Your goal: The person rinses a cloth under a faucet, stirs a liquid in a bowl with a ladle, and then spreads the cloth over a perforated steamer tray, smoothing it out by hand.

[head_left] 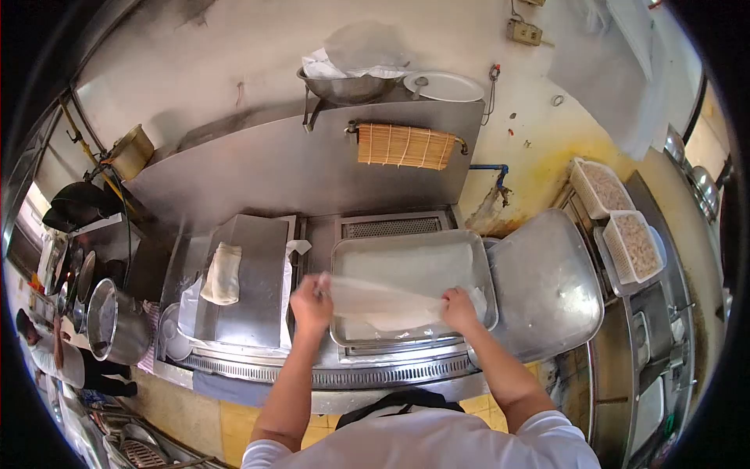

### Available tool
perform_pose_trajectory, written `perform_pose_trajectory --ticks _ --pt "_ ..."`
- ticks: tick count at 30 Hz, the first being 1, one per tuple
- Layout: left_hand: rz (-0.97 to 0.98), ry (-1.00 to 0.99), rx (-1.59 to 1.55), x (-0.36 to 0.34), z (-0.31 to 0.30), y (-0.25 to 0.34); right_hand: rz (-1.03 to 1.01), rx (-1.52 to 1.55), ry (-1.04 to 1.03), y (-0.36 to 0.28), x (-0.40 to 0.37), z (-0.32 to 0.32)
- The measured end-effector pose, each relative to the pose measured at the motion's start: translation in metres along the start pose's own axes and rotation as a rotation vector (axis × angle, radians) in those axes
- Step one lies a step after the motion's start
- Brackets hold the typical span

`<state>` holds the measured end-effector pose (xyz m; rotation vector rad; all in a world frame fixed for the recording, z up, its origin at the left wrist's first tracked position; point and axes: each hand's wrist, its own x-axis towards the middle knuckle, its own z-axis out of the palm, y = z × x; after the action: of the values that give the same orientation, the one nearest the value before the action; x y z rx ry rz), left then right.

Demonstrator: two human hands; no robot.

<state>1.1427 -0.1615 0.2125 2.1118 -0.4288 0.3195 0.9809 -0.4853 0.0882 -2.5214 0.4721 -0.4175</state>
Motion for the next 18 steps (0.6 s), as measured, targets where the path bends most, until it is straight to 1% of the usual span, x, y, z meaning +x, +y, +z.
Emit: perform_pose_trajectory --ticks 1,2,3,5,8,9,11,13,15,18 --pt "0.015 -0.036 0.042 -0.015 0.013 -0.02 -0.096 -0.093 0.056 -0.003 -0.007 -0.004" --pt "-0.007 -0.185 0.132 -0.033 0.03 -0.032 -0.194 -0.187 0.108 -0.009 -0.011 -0.007" --pt "-0.031 -0.332 0.223 -0.051 0.048 -0.045 -0.167 -0.203 0.01 -0.012 -0.011 -0.002" --pt "0.179 -0.553 0.326 -0.08 0.087 -0.09 -0.108 -0.233 -0.183 -0.016 -0.012 0.012" --pt "0.169 -0.833 0.473 -0.08 0.119 -0.111 0.034 -0.342 -0.464 0.007 -0.001 0.024" --pt "0.092 -0.797 0.365 -0.075 0.115 -0.095 0.113 -0.324 -0.472 0.004 0.004 0.021" --pt "-0.063 -0.722 0.155 -0.05 0.087 -0.026 0.271 -0.283 -0.489 -0.027 0.026 0.004" --pt "0.049 -0.488 -0.124 -0.033 0.075 0.024 0.009 0.146 -0.23 -0.089 0.038 -0.034" --pt "0.255 -0.293 -0.318 -0.015 0.061 0.074 -0.042 0.855 -0.151 -0.14 0.051 -0.044" --pt "0.516 -0.095 -0.249 0.011 0.03 0.102 0.052 0.572 -0.471 -0.162 0.049 -0.071"
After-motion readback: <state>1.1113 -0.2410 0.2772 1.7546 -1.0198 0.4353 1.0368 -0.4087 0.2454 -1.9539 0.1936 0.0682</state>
